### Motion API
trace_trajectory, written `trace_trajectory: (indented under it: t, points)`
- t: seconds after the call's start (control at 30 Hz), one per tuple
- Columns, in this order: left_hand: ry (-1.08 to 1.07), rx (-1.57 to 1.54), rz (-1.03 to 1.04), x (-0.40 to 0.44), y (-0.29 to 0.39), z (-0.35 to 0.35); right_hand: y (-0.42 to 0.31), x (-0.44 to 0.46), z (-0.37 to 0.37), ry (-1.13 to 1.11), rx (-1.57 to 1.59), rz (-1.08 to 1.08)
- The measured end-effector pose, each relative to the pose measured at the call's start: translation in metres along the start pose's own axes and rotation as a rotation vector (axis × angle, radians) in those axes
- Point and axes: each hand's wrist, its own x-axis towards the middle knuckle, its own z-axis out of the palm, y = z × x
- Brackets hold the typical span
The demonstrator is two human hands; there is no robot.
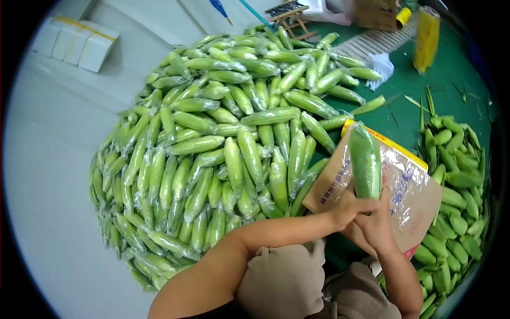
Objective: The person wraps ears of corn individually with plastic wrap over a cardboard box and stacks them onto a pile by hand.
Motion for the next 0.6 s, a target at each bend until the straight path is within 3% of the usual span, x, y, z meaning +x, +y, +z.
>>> trace_trajectory:
  t: [0.1,0.13,0.17,0.2,0.27,0.33,0.37,0.43,0.5,0.53,0.57,0.6]
  points:
    - [0.207,-0.124,-0.071,-0.014,0.025,-0.016,0.018,-0.012,0.020,-0.016,0.097,-0.081]
    - [0.235,-0.249,-0.060,-0.008,0.041,-0.039,0.033,-0.024,0.014,-0.059,0.000,-0.082]
    - [0.281,-0.138,-0.018,0.000,0.065,-0.078,0.048,-0.036,0.008,-0.102,-0.098,-0.087]
    - [0.432,-0.011,0.143,0.014,0.112,-0.122,0.063,-0.047,0.001,-0.145,-0.194,-0.096]
    - [0.799,0.127,0.392,0.040,0.231,-0.183,0.081,-0.067,-0.021,-0.179,-0.064,0.141]
    - [0.869,0.183,0.765,0.056,0.355,-0.277,0.087,-0.079,-0.050,-0.080,-0.213,-0.023]
    - [0.999,0.203,1.016,0.054,0.397,-0.310,0.087,-0.084,-0.053,0.052,-0.090,0.071]
    - [1.219,0.160,1.047,0.034,0.443,-0.406,0.105,-0.091,-0.064,0.296,0.111,0.140]
    - [1.135,0.601,0.885,0.024,0.392,-0.385,0.155,-0.101,-0.102,0.484,0.097,0.100]
    - [1.108,0.681,0.797,0.029,0.337,-0.336,0.188,-0.108,-0.128,0.585,0.048,0.066]
    - [0.974,0.842,0.712,0.032,0.274,-0.282,0.211,-0.121,-0.153,0.744,-0.082,0.027]
    - [0.785,1.009,0.495,0.027,0.218,-0.242,0.231,-0.132,-0.180,0.902,-0.221,-0.006]
